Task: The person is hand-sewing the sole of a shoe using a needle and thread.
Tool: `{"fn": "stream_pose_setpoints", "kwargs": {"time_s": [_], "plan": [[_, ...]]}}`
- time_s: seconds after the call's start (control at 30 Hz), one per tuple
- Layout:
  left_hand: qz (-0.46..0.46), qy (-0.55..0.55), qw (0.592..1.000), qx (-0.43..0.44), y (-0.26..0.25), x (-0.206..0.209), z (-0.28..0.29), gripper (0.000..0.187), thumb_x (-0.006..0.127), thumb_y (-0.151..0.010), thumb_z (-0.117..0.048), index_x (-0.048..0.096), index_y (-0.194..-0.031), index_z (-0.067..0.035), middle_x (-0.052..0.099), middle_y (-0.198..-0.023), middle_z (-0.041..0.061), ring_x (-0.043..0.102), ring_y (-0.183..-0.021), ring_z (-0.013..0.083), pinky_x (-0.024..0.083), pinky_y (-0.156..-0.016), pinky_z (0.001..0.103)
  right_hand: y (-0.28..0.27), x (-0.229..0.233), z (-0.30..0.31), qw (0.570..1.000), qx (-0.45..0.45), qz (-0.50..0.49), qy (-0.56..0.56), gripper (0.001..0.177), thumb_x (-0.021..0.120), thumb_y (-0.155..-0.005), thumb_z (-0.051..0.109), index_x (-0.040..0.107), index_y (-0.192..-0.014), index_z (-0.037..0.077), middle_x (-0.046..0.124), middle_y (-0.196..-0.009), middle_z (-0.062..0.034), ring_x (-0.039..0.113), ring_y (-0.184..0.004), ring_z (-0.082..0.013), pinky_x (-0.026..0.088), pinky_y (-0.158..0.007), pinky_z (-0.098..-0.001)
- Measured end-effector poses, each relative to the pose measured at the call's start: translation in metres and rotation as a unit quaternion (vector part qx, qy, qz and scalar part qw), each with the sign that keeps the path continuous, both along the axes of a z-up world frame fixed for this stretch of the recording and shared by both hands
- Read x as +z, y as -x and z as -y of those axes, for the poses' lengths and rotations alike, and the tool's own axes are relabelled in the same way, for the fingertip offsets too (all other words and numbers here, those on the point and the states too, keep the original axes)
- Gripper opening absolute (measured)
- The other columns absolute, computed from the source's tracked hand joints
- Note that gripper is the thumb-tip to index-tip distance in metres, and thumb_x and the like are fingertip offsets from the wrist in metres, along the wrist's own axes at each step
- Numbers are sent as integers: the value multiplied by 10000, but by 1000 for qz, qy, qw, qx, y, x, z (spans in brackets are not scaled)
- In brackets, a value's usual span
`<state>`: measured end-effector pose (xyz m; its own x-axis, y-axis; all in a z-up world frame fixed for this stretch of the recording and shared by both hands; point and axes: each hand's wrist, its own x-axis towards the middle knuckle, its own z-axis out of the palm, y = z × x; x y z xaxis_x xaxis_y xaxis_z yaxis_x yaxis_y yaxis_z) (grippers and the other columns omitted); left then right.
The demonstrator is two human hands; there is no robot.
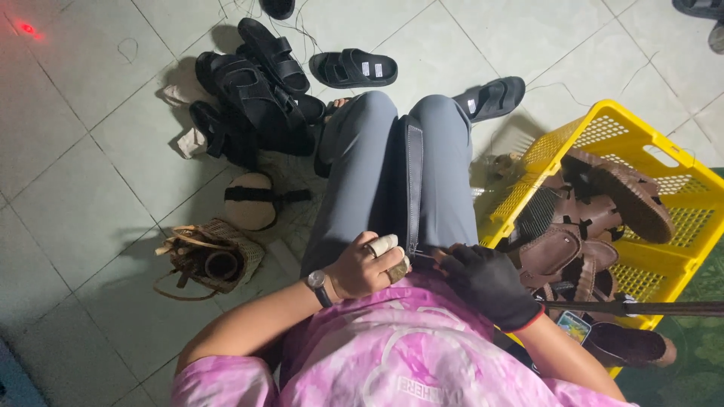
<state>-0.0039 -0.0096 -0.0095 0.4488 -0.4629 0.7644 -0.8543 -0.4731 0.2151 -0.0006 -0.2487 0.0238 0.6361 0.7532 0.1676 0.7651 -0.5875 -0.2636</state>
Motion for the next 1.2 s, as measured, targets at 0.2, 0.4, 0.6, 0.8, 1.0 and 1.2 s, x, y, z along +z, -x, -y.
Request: {"fn": "stream_pose_setpoints", "kwargs": {"time_s": [0.2, 0.4, 0.6, 0.8, 1.0, 1.2], "plan": [[-23, 7, 1000, -16, 1, -10, -2, 184, 611, -888, -78, 585, -707, -98, 588, -862, 52, 627, -827, 278, 465, -689, 382, 1, -50, 96, 947, -298, 95, 79, 285, 570, -935, 86, 598, -1198, -20, 597, -1150, -132, 593, -995, -297, 454, -922, -319], [-14, 7, 1000, 27, -4, -10, -2, 180, 600, -922, -133, 620, -745, -112, 558, -809, 43, 607, -809, 252, 463, -682, 363, -11, 21, -1, 998, -54, -4, 27, 133, 550, -871, 371, 603, -858, 249, 633, -817, 53, 658, -598, -184, 510, -481, -338], [-17, 16, 1000, 12, -2, -10, -2, 159, 600, -933, -174, 633, -790, -113, 556, -810, 47, 611, -814, 255, 465, -677, 368, 1, 2, -1, 998, -27, -15, 52, 206, 522, -852, 308, 605, -1014, 210, 631, -812, -19, 673, -628, -204, 529, -473, -349], [-40, 8, 999, 25, -1, 1, -6, 172, 658, -877, -145, 604, -715, -134, 533, -784, 17, 608, -808, 224, 461, -689, 351, -52, -69, 81, 925, -372, 21, 73, 453, 667, -728, 31, 619, -1173, 100, 653, -1029, -87, 629, -987, -249, 465, -838, -355], [-169, 51, 984, 5, 7, -12, -14, 409, 890, -719, -122, 542, -911, -28, 476, -887, 73, 546, -809, 266, 515, -723, 404, -216, -1, 154, 775, -455, 198, -392, 240, 418, -1054, 205, 514, -947, 12, 513, -882, -107, 449, -785, -225, 434, -713, -379], [-374, -191, 902, 101, 7, -1, -24, 630, 629, -789, -608, 601, -856, 18, 395, -1197, 197, 562, -853, 353, 532, -606, 472, -138, 23, 65, 881, -423, -178, 114, 318, 388, -957, 32, 495, -1257, 28, 657, -968, -294, 648, -866, -481, 515, -688, -561]]}}
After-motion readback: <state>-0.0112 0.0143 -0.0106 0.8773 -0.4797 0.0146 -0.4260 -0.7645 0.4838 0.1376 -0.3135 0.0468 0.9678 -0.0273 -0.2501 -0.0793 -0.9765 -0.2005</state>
